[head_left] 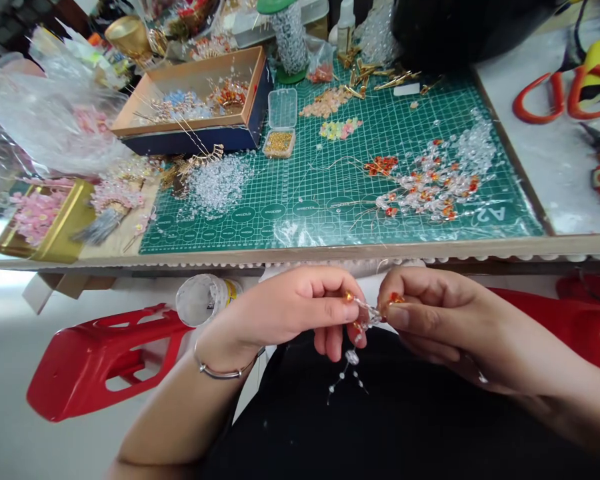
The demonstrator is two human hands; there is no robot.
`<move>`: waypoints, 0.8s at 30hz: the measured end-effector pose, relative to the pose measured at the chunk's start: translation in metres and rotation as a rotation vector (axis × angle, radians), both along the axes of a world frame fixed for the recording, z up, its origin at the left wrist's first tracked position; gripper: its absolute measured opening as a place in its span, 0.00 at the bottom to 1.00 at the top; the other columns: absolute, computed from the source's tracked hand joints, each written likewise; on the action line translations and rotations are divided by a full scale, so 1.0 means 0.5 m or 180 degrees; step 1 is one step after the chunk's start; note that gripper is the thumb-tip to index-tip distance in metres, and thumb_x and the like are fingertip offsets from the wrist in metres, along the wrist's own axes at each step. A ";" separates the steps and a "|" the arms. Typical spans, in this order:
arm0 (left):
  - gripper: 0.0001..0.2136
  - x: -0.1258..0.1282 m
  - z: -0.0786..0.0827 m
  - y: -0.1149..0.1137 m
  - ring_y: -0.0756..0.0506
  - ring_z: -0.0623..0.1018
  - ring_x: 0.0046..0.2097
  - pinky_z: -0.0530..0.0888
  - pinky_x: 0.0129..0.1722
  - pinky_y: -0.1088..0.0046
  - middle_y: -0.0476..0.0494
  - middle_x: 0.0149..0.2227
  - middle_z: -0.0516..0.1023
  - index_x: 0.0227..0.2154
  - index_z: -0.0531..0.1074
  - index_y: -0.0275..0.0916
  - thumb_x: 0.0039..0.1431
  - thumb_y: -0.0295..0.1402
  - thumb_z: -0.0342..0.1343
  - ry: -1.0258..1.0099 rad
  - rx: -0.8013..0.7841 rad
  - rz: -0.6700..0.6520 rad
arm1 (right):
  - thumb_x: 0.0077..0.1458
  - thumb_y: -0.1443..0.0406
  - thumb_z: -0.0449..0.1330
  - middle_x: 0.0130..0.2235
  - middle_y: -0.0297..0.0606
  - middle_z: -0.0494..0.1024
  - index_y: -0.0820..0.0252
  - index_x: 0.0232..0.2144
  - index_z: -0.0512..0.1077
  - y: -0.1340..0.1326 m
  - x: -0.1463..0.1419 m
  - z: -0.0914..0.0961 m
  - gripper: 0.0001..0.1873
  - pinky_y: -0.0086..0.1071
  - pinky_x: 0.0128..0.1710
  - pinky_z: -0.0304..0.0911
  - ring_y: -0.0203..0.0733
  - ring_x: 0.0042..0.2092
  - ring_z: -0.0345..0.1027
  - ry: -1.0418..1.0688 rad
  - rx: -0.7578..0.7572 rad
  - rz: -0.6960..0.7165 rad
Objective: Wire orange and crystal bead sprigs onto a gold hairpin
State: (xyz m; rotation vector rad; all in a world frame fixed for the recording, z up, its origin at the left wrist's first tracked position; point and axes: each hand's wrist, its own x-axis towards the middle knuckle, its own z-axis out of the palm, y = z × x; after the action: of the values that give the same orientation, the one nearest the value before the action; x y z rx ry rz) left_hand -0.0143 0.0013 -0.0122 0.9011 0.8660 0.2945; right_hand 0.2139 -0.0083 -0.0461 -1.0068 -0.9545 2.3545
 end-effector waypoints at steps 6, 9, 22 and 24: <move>0.03 0.010 -0.031 -0.004 0.55 0.68 0.27 0.64 0.26 0.81 0.51 0.27 0.73 0.31 0.72 0.37 0.57 0.25 0.60 -0.0108 0.0593 0.0114 | 0.56 0.50 0.69 0.17 0.22 0.58 0.58 0.32 0.71 -0.004 0.004 -0.009 0.20 0.21 0.17 0.39 0.24 0.18 0.41 -0.0025 0.0017 0.0136; 0.05 0.016 -0.032 -0.018 0.54 0.66 0.26 0.61 0.24 0.80 0.53 0.25 0.71 0.33 0.71 0.38 0.56 0.27 0.62 0.0089 0.0761 0.0151 | 0.59 0.48 0.67 0.18 0.22 0.56 0.59 0.32 0.71 -0.007 0.006 -0.006 0.21 0.21 0.17 0.38 0.24 0.19 0.43 -0.0074 0.0211 0.0268; 0.14 0.041 -0.027 -0.065 0.56 0.58 0.22 0.58 0.21 0.81 0.60 0.22 0.60 0.29 0.61 0.41 0.55 0.24 0.64 0.0616 0.1747 0.0897 | 0.61 0.45 0.62 0.21 0.25 0.55 0.58 0.30 0.70 -0.016 0.017 0.015 0.23 0.25 0.17 0.37 0.28 0.21 0.42 -0.0589 0.0736 0.0447; 0.13 0.039 -0.028 -0.066 0.56 0.58 0.22 0.58 0.21 0.80 0.61 0.21 0.59 0.31 0.62 0.42 0.57 0.26 0.63 0.0699 0.1845 0.0877 | 0.61 0.45 0.62 0.21 0.25 0.55 0.57 0.30 0.70 -0.017 0.016 0.013 0.22 0.25 0.17 0.36 0.28 0.21 0.42 -0.0573 0.0696 0.0433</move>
State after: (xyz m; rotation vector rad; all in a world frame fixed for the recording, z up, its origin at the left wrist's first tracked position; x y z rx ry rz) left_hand 0.0053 -0.0317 -0.0262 1.3691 1.1363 0.7202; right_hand 0.2220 -0.0166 -0.0394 -1.1097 -1.3555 2.2312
